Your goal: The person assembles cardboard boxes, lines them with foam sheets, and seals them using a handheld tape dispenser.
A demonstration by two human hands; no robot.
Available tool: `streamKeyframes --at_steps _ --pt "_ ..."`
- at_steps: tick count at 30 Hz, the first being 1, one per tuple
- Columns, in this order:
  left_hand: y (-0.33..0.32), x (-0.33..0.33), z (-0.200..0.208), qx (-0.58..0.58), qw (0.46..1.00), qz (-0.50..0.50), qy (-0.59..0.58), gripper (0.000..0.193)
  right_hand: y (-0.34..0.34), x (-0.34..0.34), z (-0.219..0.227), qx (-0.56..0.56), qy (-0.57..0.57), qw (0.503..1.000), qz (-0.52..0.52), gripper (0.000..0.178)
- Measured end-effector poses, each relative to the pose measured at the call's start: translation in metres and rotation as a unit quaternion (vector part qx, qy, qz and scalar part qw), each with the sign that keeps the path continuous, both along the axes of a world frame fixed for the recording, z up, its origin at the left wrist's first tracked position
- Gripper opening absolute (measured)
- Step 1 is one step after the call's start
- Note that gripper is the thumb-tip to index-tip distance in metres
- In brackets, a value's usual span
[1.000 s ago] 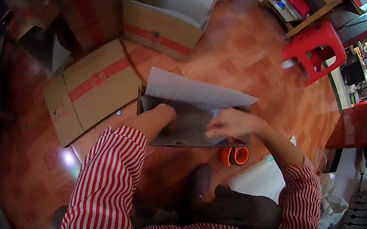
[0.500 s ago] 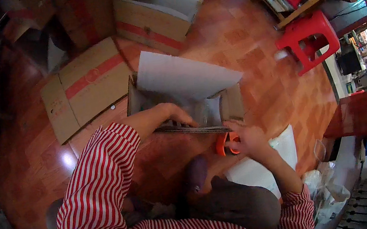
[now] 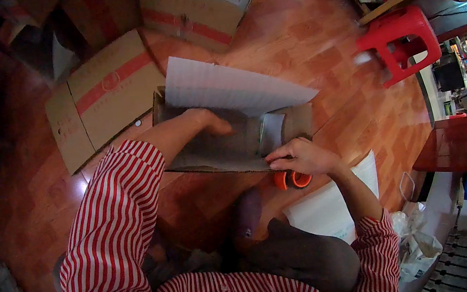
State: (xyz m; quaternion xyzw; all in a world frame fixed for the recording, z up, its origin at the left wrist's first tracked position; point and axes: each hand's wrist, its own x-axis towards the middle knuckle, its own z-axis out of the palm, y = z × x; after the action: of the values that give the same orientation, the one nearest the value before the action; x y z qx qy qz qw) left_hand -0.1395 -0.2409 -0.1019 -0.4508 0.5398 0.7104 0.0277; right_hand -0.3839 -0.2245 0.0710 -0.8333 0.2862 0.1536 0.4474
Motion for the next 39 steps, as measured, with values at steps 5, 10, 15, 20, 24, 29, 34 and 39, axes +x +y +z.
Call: streamKeyframes --at_steps 5,10,15,20,24,29,34,39 --pt "-0.013 0.008 -0.018 -0.159 0.986 -0.011 -0.054 0.056 0.000 -0.005 -0.016 -0.027 -0.026 0.998 0.057 0.019" --pt "-0.006 0.011 -0.012 -0.300 0.935 -0.081 -0.174 0.051 0.013 -0.002 -0.006 -0.091 0.045 0.994 0.032 0.014" --pt "-0.006 -0.021 0.048 -0.261 0.921 -0.202 -0.206 0.050 0.009 -0.014 0.022 -0.095 0.045 0.994 0.024 0.016" --pt "0.014 0.008 -0.105 -0.231 0.923 -0.146 -0.271 0.053 0.016 -0.010 0.015 -0.148 0.011 0.987 0.060 0.024" --pt "0.006 -0.032 -0.023 -0.150 0.928 -0.173 -0.295 0.061 0.044 -0.044 0.033 -0.311 0.164 0.935 0.034 0.027" --pt "0.023 -0.010 0.098 -0.165 0.934 -0.236 -0.212 0.057 0.064 -0.028 0.003 -0.338 0.142 0.929 -0.054 0.023" --pt "0.055 0.044 0.214 -0.323 0.938 -0.126 0.003 0.050 0.066 -0.060 0.002 -0.367 -0.037 0.925 -0.091 0.014" --pt "0.119 0.189 0.279 -0.301 0.858 0.390 0.146 0.042 0.081 -0.074 0.086 -0.332 -0.105 0.880 -0.323 0.010"
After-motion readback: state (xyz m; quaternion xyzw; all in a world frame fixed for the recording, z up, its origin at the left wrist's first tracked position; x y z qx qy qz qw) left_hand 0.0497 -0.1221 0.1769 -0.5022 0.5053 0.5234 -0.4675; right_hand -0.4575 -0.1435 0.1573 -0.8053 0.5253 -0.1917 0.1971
